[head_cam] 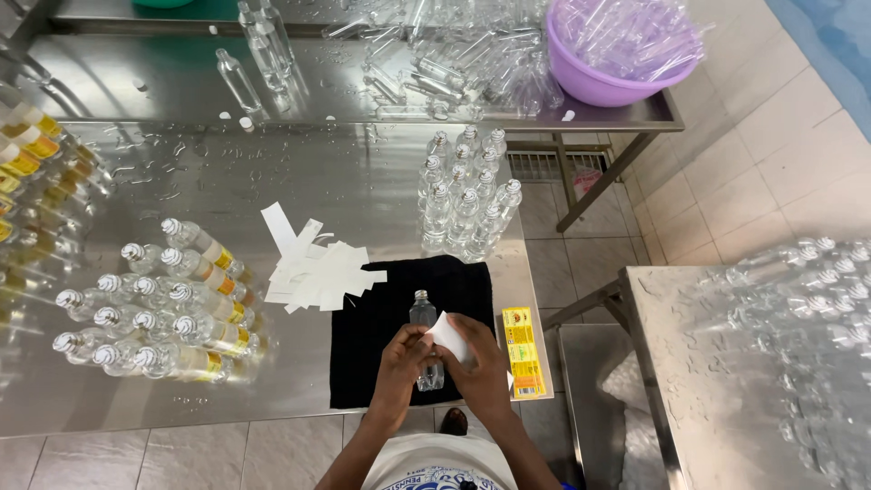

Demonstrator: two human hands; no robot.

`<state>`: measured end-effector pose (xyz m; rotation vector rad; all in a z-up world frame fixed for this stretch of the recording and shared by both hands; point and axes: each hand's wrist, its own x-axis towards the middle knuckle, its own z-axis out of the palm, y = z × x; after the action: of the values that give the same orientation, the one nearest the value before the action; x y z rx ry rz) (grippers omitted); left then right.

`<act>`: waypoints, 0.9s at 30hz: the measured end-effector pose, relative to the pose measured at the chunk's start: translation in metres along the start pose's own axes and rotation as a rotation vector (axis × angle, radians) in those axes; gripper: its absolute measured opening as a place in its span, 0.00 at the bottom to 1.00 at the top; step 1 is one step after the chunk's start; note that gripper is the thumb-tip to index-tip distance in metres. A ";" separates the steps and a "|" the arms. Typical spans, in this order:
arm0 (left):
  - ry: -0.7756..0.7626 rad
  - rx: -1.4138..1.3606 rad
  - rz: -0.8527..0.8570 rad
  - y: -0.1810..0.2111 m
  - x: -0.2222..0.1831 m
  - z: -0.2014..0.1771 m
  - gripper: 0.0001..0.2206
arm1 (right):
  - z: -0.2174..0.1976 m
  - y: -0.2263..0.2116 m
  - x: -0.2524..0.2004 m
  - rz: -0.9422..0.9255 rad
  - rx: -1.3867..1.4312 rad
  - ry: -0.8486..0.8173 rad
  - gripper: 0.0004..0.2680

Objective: The person applies yellow labels to clear plastic bottles on a stainless steel table. They repeatedly pick up bottles from a large batch on a second table, bring them to the work area, apply a label, and place the finished bottle aside.

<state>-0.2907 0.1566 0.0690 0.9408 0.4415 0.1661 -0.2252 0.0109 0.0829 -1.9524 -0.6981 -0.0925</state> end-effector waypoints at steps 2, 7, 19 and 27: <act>0.023 0.061 -0.027 0.008 -0.001 0.001 0.12 | 0.004 0.000 -0.005 0.015 -0.024 -0.012 0.18; 0.030 0.143 -0.020 0.024 0.001 -0.001 0.16 | 0.010 0.001 -0.003 -0.044 -0.080 0.006 0.19; 0.009 0.126 -0.001 0.035 0.004 -0.008 0.12 | 0.017 -0.007 0.003 -0.130 -0.236 0.025 0.14; -0.037 0.133 0.045 0.034 0.009 -0.007 0.09 | 0.018 -0.013 0.007 -0.012 -0.064 -0.095 0.12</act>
<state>-0.2839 0.1847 0.0897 1.0832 0.4012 0.1612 -0.2306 0.0332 0.0873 -2.0248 -0.7779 -0.0295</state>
